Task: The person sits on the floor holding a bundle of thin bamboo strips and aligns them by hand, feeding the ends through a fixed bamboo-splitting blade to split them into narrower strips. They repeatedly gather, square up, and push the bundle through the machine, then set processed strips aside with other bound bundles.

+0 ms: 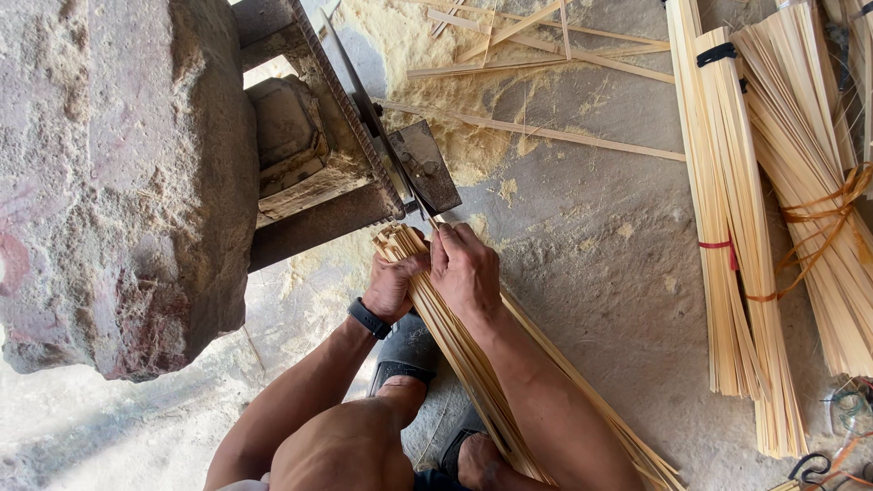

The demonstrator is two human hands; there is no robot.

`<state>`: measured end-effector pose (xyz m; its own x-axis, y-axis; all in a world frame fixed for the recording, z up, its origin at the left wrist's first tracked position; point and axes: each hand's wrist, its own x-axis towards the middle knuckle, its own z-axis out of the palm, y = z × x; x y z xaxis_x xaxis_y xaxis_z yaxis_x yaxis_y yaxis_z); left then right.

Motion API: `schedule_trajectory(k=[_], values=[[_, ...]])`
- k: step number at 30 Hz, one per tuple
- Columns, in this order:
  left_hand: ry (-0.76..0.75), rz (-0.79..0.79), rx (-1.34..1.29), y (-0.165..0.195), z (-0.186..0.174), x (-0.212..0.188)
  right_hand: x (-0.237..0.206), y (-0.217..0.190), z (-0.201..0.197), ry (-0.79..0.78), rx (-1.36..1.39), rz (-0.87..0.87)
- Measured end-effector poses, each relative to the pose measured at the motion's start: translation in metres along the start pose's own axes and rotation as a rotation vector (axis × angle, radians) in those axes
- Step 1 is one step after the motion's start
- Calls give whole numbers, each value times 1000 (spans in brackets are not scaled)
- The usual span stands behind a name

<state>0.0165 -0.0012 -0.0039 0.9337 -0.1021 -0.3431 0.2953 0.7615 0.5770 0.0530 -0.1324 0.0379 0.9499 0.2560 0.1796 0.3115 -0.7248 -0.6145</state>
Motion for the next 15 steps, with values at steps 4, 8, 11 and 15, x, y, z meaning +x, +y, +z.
schedule_trajectory(k=[4, 8, 11, 15], values=[[17, -33, -24, 0, -3, -2, -9, 14, -11, -35, 49, -51], [-2, -64, -71, 4, -11, -8, -42, 45, -51, -111, 92, -67], [-22, -89, -72, 5, -16, -8, -60, 61, -59, 33, -96, -142], [-77, -51, -46, 3, -16, -7, -68, 64, -32, 153, -59, -207]])
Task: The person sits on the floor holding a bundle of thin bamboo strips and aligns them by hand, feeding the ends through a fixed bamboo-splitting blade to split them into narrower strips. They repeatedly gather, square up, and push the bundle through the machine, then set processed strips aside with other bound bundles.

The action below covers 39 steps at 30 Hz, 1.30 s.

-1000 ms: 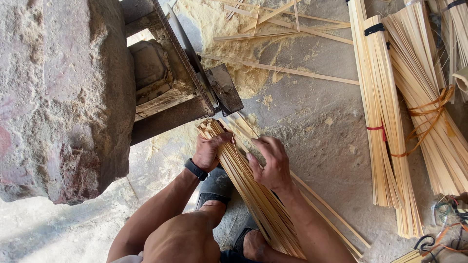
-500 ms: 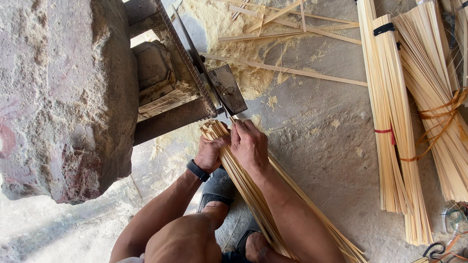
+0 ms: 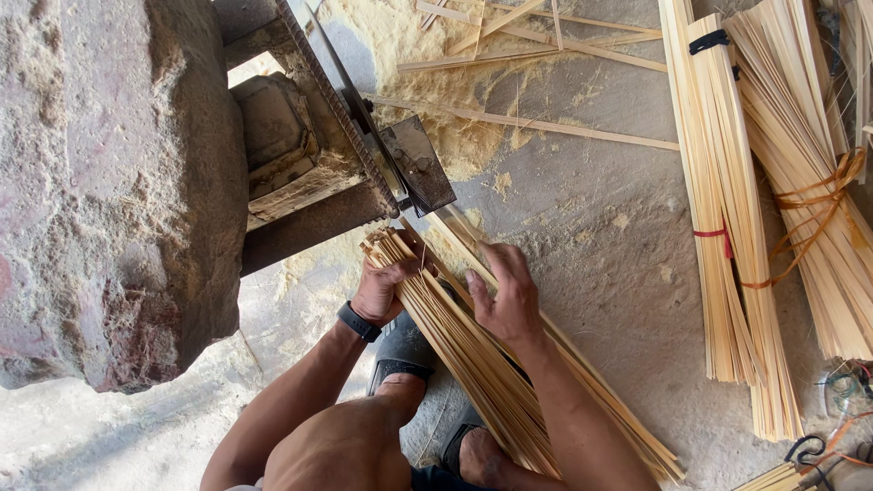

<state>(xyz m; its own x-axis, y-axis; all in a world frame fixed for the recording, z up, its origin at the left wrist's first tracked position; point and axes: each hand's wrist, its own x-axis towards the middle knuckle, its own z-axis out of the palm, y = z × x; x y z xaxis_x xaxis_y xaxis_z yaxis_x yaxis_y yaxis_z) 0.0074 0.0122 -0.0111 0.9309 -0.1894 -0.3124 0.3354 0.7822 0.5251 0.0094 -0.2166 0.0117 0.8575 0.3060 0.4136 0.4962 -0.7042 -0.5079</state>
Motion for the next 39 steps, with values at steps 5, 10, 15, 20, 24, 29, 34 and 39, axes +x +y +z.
schedule_trajectory(k=[5, 10, 15, 20, 24, 29, 34, 39], values=[[16, -35, -28, 3, 2, 0, -5, -9, 19, -393, 361, 344], [82, -16, 27, 0, 0, -3, -4, -11, -1, -348, 276, 163], [250, -83, 104, -2, -3, -1, 0, -13, -19, -373, 432, 76], [268, -125, 135, 1, 0, -1, 6, -11, -16, -329, 306, 109], [158, -82, 82, 1, 4, -1, 20, -13, 6, -274, 65, 175], [136, -38, 9, -2, 1, 0, 45, -26, 39, -198, 20, 144], [234, -70, 96, -4, 2, 2, 60, -31, 43, -192, 63, 137], [190, -74, 89, 0, 6, 3, 42, -23, -3, -416, 21, 266]])
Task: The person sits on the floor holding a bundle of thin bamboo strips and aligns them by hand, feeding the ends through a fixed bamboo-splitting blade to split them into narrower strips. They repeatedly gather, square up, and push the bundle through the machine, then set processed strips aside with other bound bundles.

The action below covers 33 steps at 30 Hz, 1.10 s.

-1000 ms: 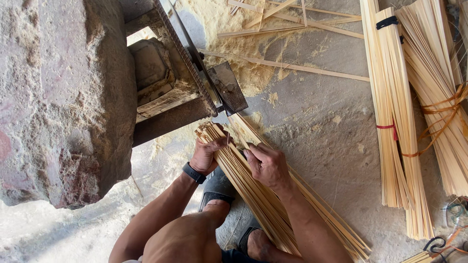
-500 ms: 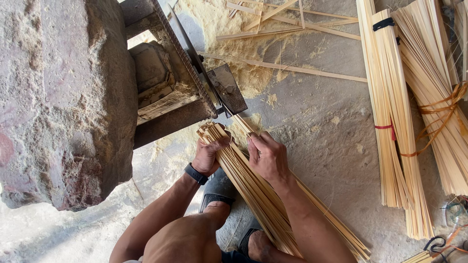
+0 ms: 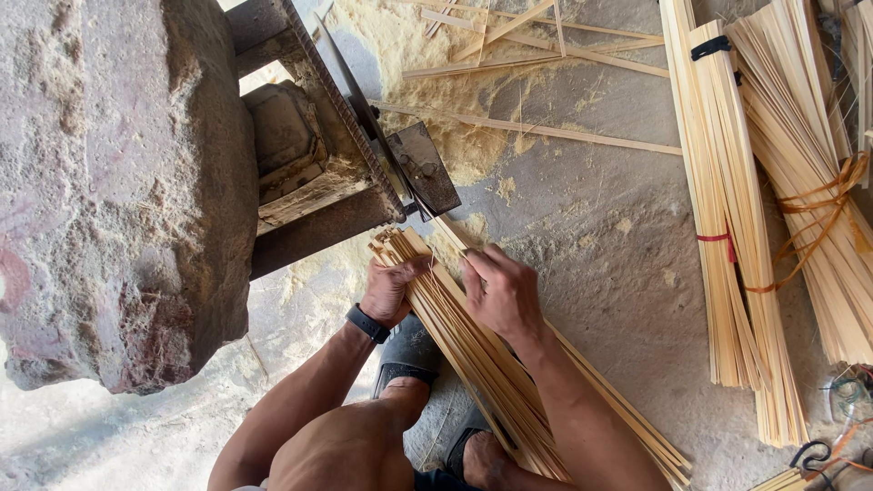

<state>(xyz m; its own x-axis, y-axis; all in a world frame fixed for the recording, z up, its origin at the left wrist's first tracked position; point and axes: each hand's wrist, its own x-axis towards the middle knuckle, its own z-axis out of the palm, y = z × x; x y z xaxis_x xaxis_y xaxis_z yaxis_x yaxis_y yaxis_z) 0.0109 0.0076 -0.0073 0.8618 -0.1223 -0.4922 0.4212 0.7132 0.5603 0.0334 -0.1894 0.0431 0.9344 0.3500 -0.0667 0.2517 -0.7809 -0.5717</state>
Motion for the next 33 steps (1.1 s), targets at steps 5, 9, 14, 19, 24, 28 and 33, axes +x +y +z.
schedule_trajectory(k=[5, 9, 14, 19, 24, 28, 33], values=[[-48, 12, -11, -4, 1, 3, -39, 10, -9, 170, 99, -217], [-32, 5, -44, -6, 4, 6, -43, 17, 11, 146, 224, -175], [-73, 19, -40, -1, 5, 6, -38, 27, 20, 167, 242, -152], [-59, 44, 14, -4, 4, 5, -29, 20, 18, 267, 144, -255], [-41, 74, 29, -5, 2, 6, -2, -2, 35, 302, 105, -143], [-87, 58, -40, -4, 3, 7, 24, -18, 43, 339, 69, -171], [-53, 36, -15, -4, 4, 7, 28, -24, 24, 313, 84, -188]])
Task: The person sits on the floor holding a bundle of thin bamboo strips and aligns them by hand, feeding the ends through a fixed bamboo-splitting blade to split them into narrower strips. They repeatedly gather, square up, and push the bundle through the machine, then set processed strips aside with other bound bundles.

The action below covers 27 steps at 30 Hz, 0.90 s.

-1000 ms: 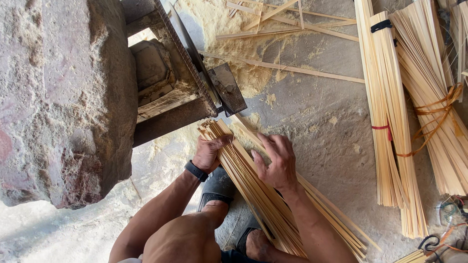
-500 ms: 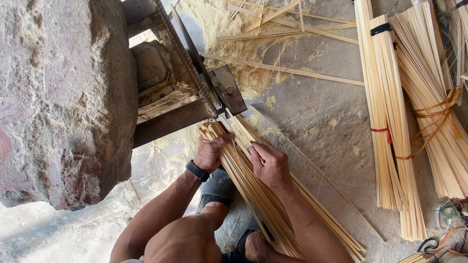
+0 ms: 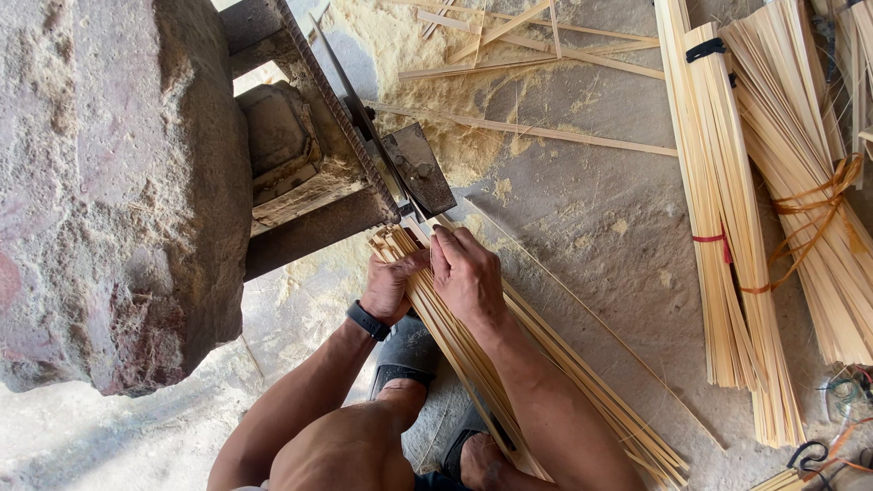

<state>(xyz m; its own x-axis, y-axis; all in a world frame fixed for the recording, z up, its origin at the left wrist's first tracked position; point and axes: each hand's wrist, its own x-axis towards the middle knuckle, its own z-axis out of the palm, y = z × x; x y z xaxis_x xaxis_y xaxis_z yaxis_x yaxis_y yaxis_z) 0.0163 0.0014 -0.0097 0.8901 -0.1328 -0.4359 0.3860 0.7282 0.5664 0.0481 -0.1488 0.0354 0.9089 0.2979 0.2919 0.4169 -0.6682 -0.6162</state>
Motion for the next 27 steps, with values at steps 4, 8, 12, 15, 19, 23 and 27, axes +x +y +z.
schedule_trajectory(k=[4, 8, 12, 15, 19, 23, 27], values=[[49, -40, 16, 0, -3, -1, -19, 0, -38, 0, -78, -110], [-74, 12, -13, -3, -3, 0, -47, 9, -51, 15, -91, -194], [-72, 9, -40, -4, -3, 2, -59, 21, -30, -98, 96, 10], [-92, 18, -129, -4, -6, 0, -53, 26, -9, -65, 30, 59], [-102, 65, -98, -5, -6, 1, -32, 20, 14, -62, -13, 55], [10, 2, -6, -4, -5, 1, -14, 13, 17, -76, -15, 44], [6, 29, 42, -2, -6, -2, -19, 12, -16, -219, -21, 84]])
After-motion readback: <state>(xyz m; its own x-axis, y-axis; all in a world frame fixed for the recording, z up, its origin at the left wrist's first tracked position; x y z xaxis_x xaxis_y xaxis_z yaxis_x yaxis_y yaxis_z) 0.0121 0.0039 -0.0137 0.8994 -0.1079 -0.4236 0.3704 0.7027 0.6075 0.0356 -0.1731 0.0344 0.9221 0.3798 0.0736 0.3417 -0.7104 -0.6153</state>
